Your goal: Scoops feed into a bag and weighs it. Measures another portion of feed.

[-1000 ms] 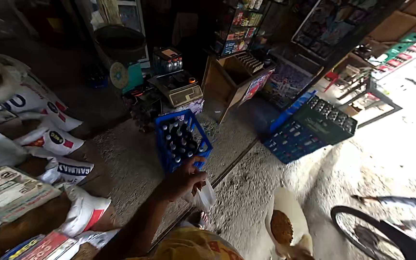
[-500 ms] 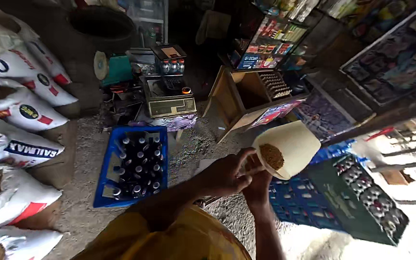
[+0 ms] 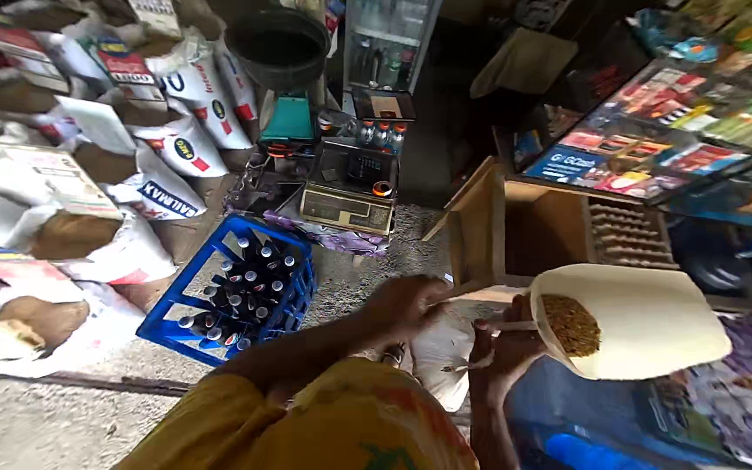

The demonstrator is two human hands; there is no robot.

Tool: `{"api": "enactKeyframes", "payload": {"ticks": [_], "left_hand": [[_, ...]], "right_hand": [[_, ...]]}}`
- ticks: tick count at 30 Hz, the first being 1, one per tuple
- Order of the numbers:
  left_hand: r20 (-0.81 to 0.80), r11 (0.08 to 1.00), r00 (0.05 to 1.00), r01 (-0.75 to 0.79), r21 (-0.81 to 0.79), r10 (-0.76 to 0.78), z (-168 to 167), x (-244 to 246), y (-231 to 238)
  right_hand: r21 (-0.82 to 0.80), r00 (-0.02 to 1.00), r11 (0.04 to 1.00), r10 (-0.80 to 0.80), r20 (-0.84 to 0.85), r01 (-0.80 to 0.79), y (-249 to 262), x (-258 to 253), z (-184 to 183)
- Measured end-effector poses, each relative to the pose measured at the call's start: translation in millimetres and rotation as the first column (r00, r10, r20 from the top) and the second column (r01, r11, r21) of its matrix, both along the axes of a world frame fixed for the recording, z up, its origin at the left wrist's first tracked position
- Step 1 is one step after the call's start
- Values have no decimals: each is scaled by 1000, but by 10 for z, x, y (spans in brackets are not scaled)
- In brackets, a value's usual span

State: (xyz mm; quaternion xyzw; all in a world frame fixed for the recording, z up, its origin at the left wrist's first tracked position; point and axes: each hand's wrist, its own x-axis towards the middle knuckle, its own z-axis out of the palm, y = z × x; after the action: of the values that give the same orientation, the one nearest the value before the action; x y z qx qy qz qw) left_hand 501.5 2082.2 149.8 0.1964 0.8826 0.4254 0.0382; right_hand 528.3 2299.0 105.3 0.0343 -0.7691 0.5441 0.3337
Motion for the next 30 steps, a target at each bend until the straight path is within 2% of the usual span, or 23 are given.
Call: {"api": "enactKeyframes", "payload": {"ticks": [3, 5, 7, 10, 12, 16, 19, 22, 24, 27, 30], "left_hand": [[161, 925, 917, -338, -174, 366, -500, -1091, -514], [199, 804, 785, -534, -262, 586, -896, -1735, -940], [236, 642, 600, -678, -358, 765, -1266, -2282, -1354], [267, 440, 351, -759, -479, 897, -1488, -2862, -1736], [218, 357, 283, -759, -545, 934, -1691, -3239, -1901], [170, 302, 257, -670, -678, 951, -2070, -3778, -2104], [207, 333, 262, -774, -538, 943, -2315, -3877, -2261], [272, 425, 355, -865, -268, 894, -2182, -4161, -2622], [275, 435, 384, -887, -155, 881, -2102, -4565, -2879], [337, 429, 359, -889, -160, 870, -2125, -5301, -3202], [321, 446, 378, -878, -172, 868, -2220, -5688, -3270]], "right_hand": [[27, 999, 999, 31, -26, -30, 177, -550, 112], [12, 997, 998, 69, -23, -69, 218, -865, 188], [-24, 994, 994, 101, -50, -102, 193, -1200, 230], [-17, 984, 989, 146, -102, -148, 190, -1695, 180], [-20, 981, 989, 144, -130, -148, 135, -2054, 168], [-52, 993, 998, 15, -113, -21, -241, -2577, 125], [-90, 993, 996, -23, -118, 12, -445, -2884, 16], [-129, 995, 991, -29, -96, 16, -696, -3102, -18], [-130, 995, 991, -49, -88, 37, -823, -3202, -29], [-89, 990, 993, -86, -108, 76, -946, -3319, -66], [-83, 986, 990, -126, -108, 118, -1065, -3411, -14]]}}
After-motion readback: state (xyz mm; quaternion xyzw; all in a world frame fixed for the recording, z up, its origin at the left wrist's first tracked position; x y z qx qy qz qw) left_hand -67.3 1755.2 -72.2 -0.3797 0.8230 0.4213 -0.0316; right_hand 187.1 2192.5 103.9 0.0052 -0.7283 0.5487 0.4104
